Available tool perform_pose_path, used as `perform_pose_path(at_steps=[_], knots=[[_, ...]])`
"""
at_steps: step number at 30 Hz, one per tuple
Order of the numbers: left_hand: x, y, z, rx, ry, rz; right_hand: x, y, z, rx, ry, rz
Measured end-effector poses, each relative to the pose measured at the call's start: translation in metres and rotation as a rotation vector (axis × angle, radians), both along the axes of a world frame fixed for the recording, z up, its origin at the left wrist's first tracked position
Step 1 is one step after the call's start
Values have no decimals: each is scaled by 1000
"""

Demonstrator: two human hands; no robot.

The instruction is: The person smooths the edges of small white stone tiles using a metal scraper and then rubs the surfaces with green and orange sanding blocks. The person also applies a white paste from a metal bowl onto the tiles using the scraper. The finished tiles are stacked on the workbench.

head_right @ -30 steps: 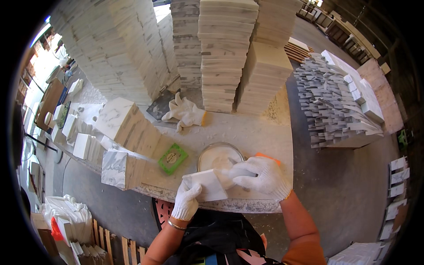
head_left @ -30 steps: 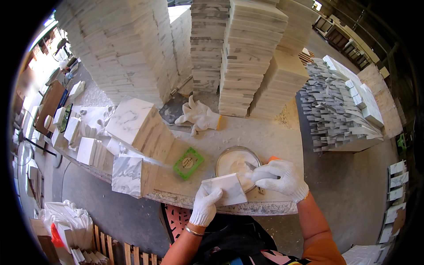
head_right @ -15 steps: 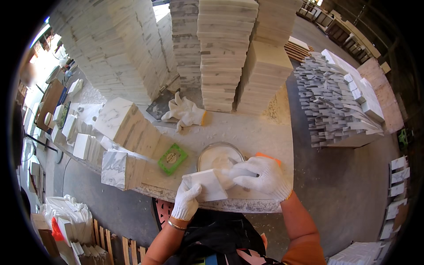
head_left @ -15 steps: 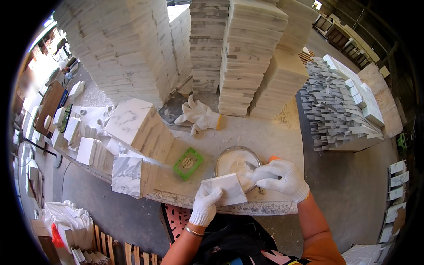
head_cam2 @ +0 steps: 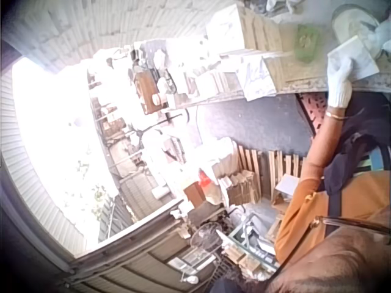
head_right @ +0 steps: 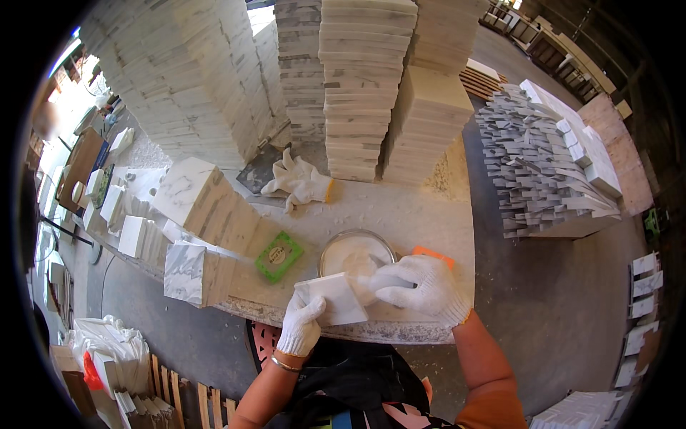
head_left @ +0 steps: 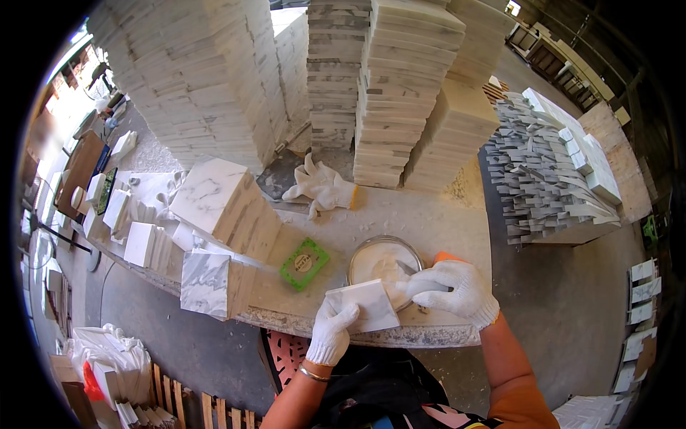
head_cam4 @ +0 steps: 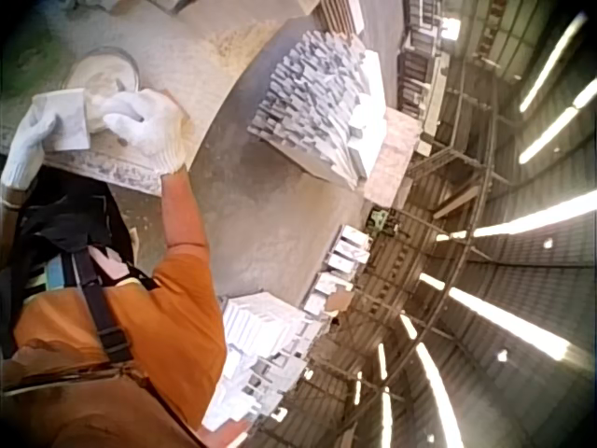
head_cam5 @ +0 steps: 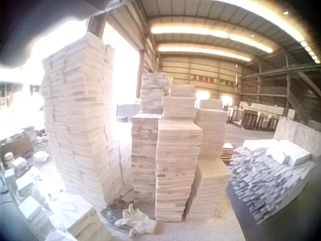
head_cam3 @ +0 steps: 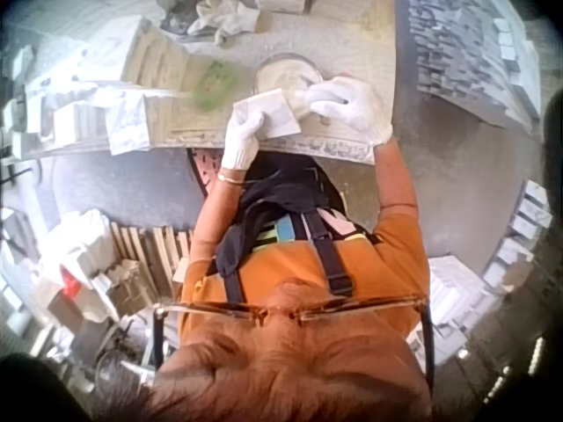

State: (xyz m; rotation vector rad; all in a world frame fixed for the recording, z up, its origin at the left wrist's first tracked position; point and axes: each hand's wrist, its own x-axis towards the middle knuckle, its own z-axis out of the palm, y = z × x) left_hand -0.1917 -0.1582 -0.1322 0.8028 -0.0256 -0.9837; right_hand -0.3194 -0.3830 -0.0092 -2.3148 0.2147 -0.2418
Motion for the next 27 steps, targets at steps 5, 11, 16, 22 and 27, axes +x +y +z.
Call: perform_pose_path(at_steps=[5,11,16,22,27], knots=[[0,-1,5,6,-6,10,0,2,8,117,53,-31],[-1,-1,6,30,-5,24,5,-8,4,479,55,-194],[0,-4,8,37,0,14,41,-48,-13,587,25,-301],[1,-1,12,36,0,12,113,-78,-46,311,36,-283],[1,0,9,42,9,0,146,-98,-86,346,120,-192]])
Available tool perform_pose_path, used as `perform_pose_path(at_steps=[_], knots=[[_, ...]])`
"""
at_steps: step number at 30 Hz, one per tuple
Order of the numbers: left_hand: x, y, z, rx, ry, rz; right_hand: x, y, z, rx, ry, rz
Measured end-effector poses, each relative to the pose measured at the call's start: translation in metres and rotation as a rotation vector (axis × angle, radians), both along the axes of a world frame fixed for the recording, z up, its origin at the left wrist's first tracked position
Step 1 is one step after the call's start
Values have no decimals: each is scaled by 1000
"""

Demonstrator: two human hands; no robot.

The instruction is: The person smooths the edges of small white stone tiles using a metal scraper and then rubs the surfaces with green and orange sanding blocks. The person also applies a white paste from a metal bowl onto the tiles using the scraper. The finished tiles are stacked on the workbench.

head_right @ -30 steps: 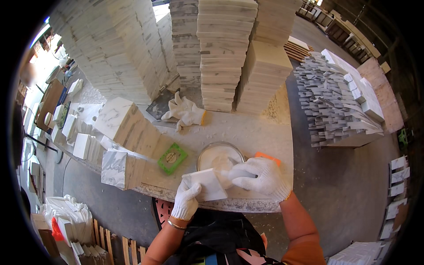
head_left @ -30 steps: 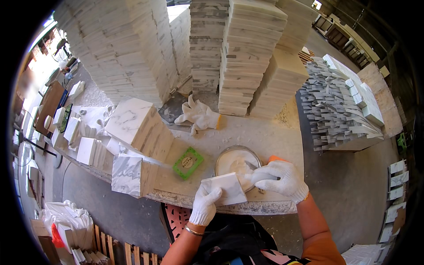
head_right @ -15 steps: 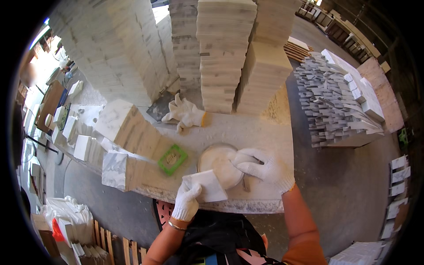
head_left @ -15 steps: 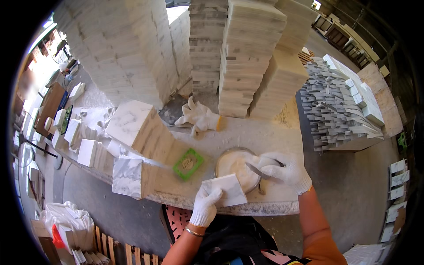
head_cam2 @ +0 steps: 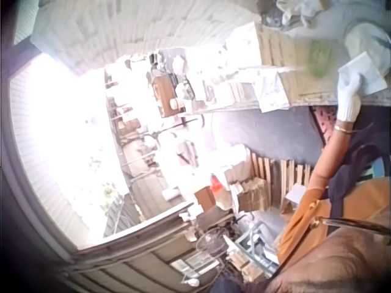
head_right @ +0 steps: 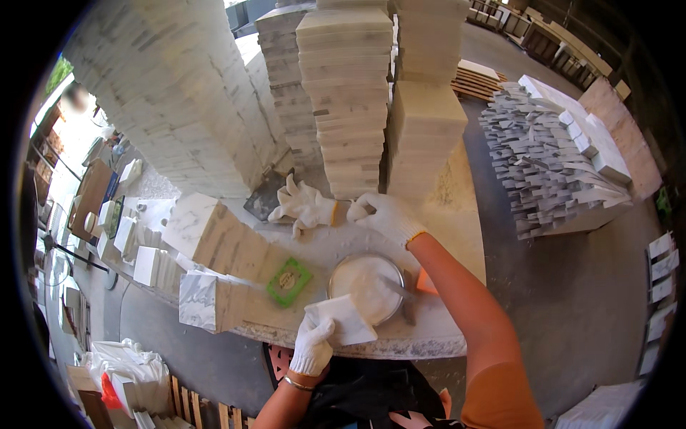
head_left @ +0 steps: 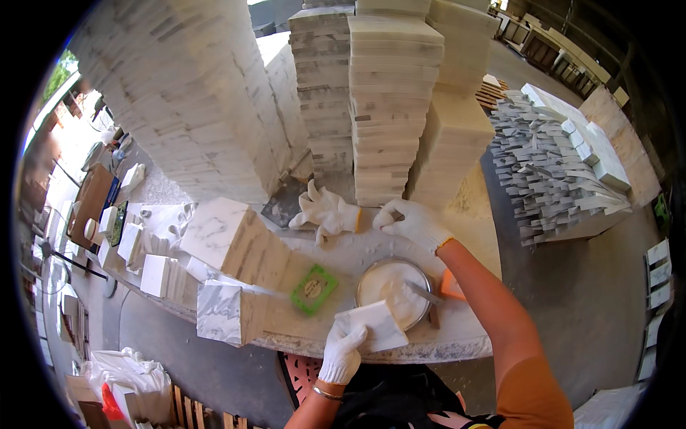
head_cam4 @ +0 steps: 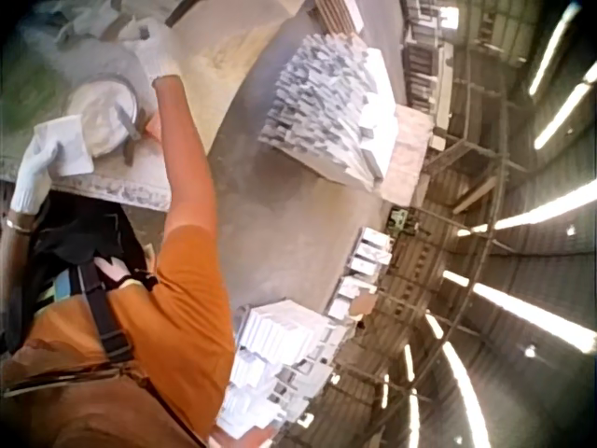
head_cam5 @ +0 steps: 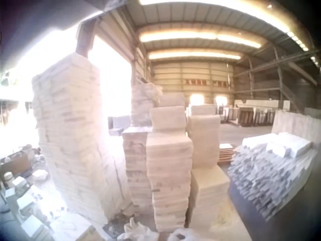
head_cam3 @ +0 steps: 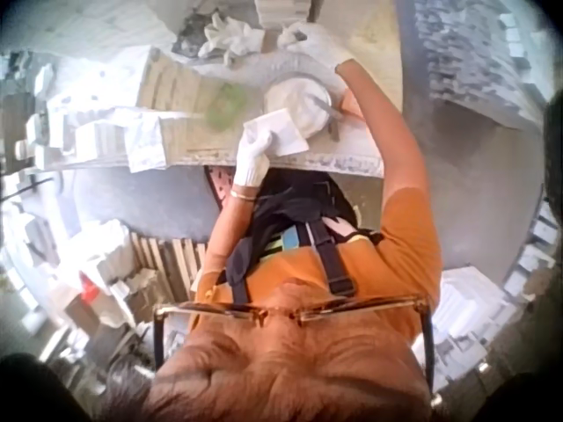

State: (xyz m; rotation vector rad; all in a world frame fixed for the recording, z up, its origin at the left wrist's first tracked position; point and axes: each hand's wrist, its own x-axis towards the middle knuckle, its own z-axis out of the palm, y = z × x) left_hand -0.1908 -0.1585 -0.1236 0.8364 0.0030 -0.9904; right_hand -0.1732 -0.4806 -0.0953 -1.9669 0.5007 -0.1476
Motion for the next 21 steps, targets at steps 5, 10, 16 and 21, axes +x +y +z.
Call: perform_pose_path(at_steps=[5,10,16,21], knots=[[-1,-1,-5,26,-17,24,-1,-2,-21,-14,-47,6],[-1,0,-1,-3,11,-20,-68,39,45,-456,17,-90],[-1,1,-3,-9,0,16,-147,95,71,-711,268,2],[-2,-2,-2,-21,-11,8,-155,113,50,-758,241,-28]])
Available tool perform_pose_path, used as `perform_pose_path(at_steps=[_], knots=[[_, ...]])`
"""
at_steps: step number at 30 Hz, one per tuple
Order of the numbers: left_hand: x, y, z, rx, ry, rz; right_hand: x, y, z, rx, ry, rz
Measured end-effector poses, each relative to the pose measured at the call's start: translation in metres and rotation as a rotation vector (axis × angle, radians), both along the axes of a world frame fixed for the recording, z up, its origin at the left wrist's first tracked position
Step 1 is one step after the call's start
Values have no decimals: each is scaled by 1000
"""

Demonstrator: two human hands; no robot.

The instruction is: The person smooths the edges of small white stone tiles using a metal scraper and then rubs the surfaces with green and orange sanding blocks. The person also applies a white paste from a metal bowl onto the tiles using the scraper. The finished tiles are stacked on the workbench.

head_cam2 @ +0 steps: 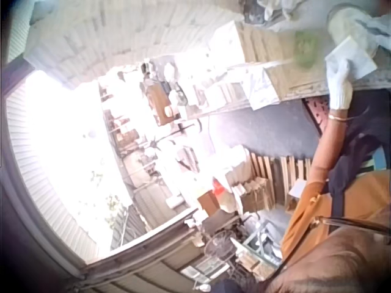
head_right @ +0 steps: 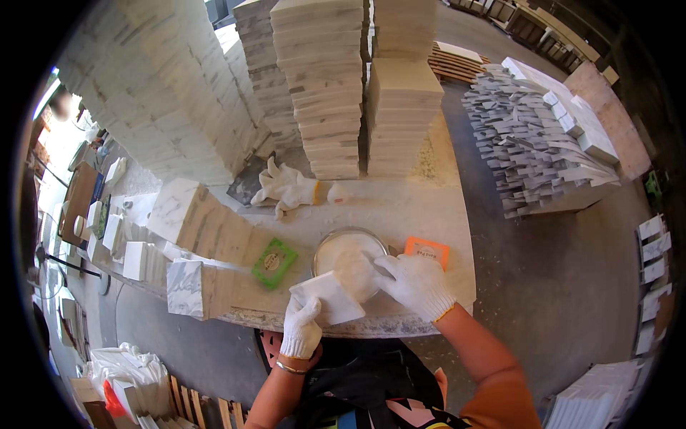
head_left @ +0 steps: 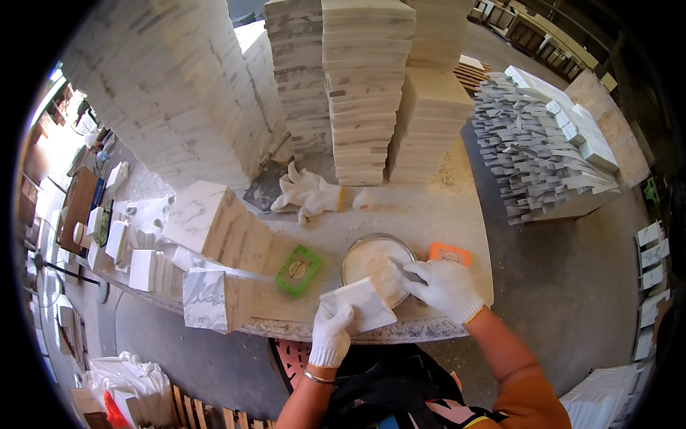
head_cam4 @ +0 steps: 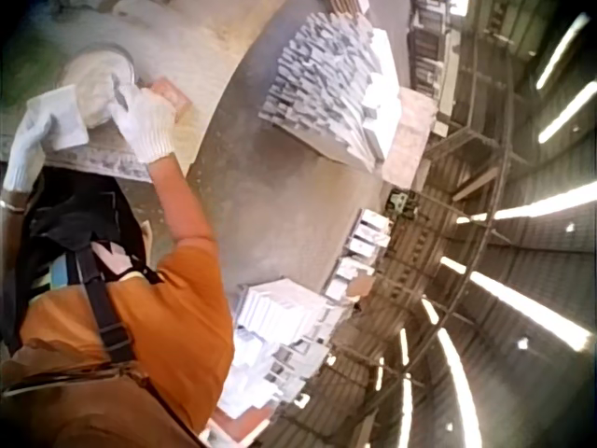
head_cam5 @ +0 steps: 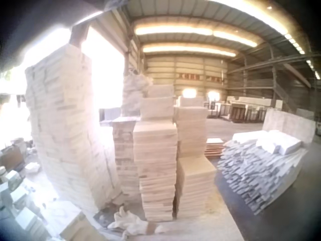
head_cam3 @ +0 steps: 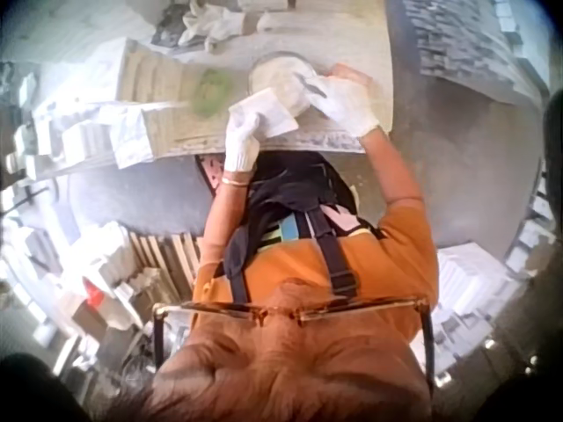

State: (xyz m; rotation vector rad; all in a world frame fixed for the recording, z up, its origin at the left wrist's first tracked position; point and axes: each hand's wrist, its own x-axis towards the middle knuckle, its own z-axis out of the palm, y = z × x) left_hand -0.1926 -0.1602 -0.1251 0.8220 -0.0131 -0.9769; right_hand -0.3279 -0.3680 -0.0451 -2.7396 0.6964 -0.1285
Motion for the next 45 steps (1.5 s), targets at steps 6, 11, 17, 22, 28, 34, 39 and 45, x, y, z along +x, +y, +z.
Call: perform_pose_path(at_steps=[6,11,17,22,28,34,39,45], knots=[[-2,-1,0,11,-12,7,-6,-17,-18,218,-185,26],[-1,4,-4,17,-20,13,6,-12,26,458,-201,-99],[-4,1,-5,47,-20,24,14,-18,-3,552,-172,-106],[-4,3,-2,48,4,16,9,-16,-9,849,-280,-159],[-4,3,-7,40,-7,29,-1,-10,17,789,-290,-116],[-4,1,-3,37,-26,26,-1,4,33,528,-425,47],[-4,0,-2,32,-40,31,0,5,32,385,-458,113],[-4,-1,1,31,-52,32,-1,7,39,451,-447,70]])
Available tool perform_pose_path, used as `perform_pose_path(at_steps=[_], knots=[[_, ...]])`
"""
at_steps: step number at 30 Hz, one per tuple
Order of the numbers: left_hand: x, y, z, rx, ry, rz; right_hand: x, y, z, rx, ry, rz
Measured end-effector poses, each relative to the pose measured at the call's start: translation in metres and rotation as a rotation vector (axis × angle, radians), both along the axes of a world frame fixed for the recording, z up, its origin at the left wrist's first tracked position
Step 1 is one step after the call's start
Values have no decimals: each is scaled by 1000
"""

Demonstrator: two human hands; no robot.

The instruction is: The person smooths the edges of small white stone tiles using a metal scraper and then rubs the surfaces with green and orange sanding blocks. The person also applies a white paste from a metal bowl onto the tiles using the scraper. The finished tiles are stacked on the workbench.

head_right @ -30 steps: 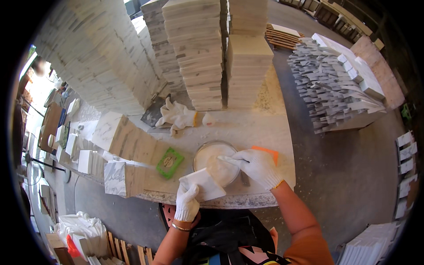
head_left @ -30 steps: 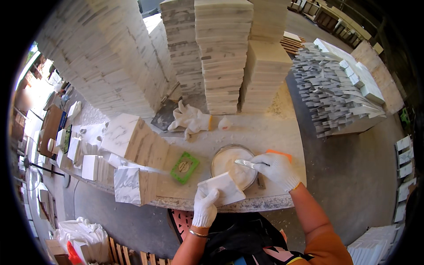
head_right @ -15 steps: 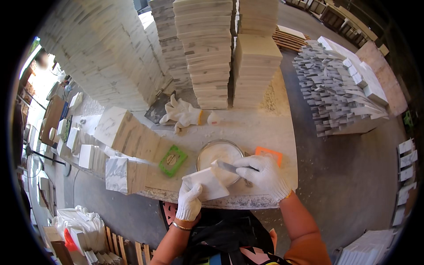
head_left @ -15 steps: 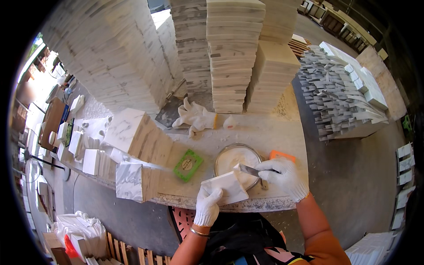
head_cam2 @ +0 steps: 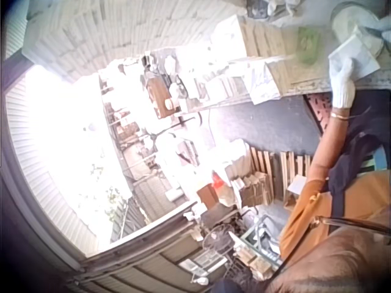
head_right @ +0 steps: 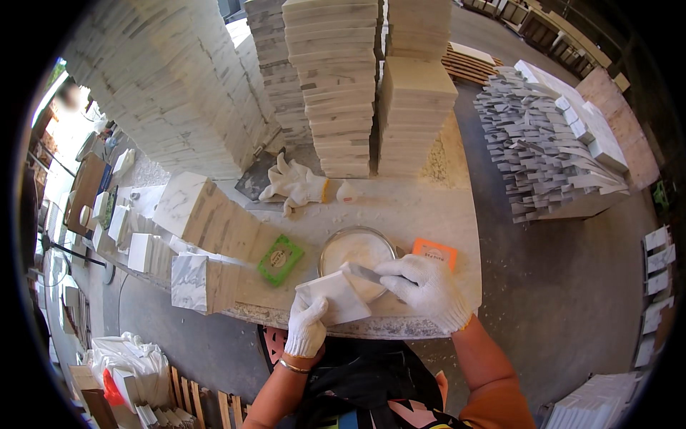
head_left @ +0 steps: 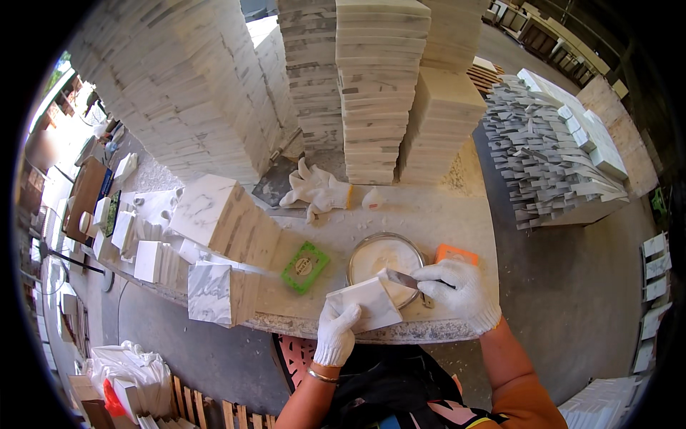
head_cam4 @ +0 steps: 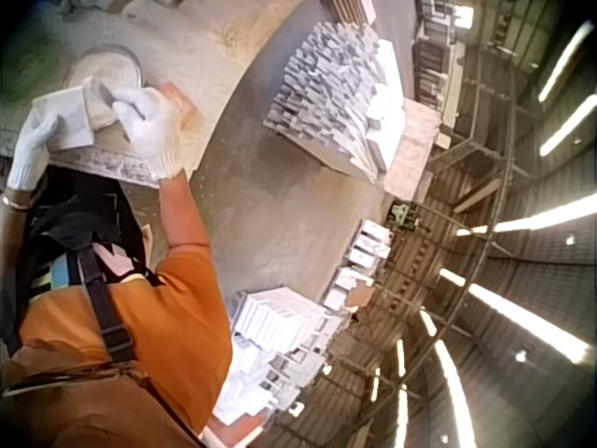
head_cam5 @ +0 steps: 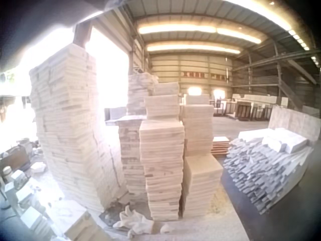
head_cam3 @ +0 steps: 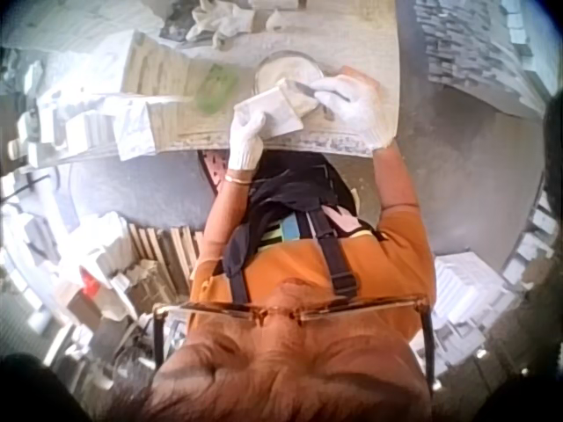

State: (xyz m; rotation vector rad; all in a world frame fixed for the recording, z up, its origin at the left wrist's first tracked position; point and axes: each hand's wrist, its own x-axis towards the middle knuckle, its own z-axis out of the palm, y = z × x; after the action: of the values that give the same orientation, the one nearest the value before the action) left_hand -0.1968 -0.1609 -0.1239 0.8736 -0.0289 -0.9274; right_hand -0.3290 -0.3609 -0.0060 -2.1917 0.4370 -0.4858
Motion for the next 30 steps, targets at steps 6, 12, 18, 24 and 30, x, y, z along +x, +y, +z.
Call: perform_pose_path(at_steps=[6,12,18,24,30], knots=[[2,-1,0,-22,-7,-24,0,2,-4,-130,-18,17],[1,0,-2,-11,-4,-11,0,2,-3,-197,-35,20],[1,-1,-1,-2,2,1,0,1,-3,-210,-34,22],[1,0,2,6,-4,12,5,-10,-5,-219,45,-67],[2,-1,3,-3,10,-6,9,-31,-35,-305,254,-96]])
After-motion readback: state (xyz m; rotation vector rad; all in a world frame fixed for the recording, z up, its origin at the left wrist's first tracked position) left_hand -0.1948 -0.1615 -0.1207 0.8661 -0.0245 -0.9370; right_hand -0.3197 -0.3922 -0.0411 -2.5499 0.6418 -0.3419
